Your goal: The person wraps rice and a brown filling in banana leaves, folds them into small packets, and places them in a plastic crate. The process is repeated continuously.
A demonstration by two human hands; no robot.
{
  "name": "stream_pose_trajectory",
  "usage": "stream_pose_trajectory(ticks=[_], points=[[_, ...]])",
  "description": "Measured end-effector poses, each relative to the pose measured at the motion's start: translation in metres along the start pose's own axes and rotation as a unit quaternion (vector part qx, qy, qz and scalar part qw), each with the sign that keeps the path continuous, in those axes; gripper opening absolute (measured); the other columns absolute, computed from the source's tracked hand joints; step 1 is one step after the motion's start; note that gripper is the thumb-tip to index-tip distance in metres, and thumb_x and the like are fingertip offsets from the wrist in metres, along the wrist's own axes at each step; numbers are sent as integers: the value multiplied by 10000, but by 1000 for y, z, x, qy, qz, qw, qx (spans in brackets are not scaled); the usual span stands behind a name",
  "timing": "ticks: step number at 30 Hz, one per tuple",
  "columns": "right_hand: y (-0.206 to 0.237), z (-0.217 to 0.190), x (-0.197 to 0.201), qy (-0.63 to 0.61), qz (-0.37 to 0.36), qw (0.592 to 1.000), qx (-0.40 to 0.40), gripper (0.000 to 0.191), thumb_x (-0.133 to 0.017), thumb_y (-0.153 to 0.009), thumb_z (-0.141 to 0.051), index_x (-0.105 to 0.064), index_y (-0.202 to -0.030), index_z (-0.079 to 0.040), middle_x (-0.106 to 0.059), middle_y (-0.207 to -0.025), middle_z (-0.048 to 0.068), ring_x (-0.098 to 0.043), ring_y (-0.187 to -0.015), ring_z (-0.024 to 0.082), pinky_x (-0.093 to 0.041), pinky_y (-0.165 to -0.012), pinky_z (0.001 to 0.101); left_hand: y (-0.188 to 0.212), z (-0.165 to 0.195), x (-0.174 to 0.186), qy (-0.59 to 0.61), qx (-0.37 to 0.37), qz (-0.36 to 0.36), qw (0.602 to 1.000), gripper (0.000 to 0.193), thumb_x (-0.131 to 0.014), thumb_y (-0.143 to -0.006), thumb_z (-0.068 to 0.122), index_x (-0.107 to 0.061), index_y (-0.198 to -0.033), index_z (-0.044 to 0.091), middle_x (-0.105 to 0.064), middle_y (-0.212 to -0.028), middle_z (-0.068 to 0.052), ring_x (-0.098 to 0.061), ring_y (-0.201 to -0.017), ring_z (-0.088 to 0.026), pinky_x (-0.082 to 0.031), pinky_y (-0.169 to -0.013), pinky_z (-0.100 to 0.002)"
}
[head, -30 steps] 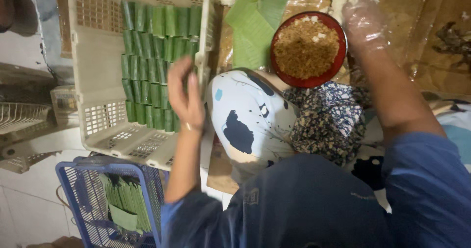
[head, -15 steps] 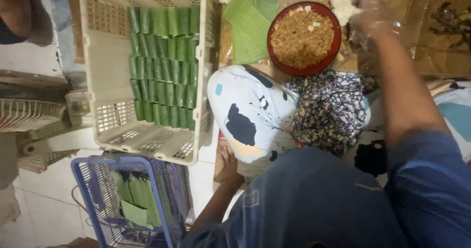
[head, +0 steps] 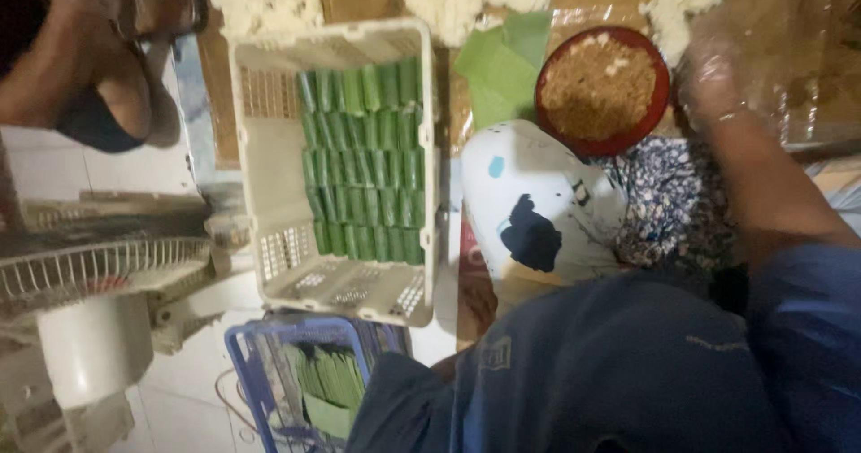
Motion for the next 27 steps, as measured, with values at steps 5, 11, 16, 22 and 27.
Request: stream_pose_trajectory(ticks=[5,11,16,22,27], points=[[-6,-7,-4,78,-35,996,-3,411,-660,-1018,-133,-518,-1393,-42,-638,-1181,209,-616,-1061,368,-508,-915,457,-12,6,-1,-10,14,-22,1000,343,-555,-931,217,-681,-1171,8,-722,-1046,-193,-629,-884,-324,-517,-795,-426],[-43,-3,-13,121,-80,989,11,355,-655,-1019,-172,-568,-1337,-40,-646,-1156,229,-628,-1015,378,-508,-877,478,-42,-17,-64,-25,27,-40,999,330,-580,-902,217,-694,-1140,18,-736,-1039,-192,-664,-907,-327,-537,-811,-426],[-63,5,-15,138,-163,977,-5,319,-650,-1021,-203,-609,-1290,-38,-652,-1134,245,-637,-976,386,-507,-846,495,-24,-23,-69,-69,51,-68,994,320,-601,-878,217,-705,-1113,27,-748,-1032,-191,-693,-927,-329,-554,-824,-426],[-67,30,8,70,-237,963,-111,296,-645,-1022,-242,-659,-1234,-35,-659,-1108,265,-648,-929,396,-507,-809,516,46,107,-13,-302,40,-223,926,308,-626,-849,217,-718,-1081,37,-762,-1025,-190,-727,-949,-333,-575,-839,-426],[-52,42,21,-431,-45,868,-241,279,-594,-970,-222,-664,-1212,-101,-656,-1079,101,-626,-953,218,-546,-838,446,43,351,89,-239,-291,84,923,329,-586,-977,307,-669,-1163,48,-745,-1017,-183,-750,-930,-315,-574,-795,-390]])
Point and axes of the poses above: each hand's wrist, its own y-axis away from the middle knuckle, its own x-axis out of the back of the hand, z = x × y, the point moved 9 cm from there along -y, towards the middle knuckle
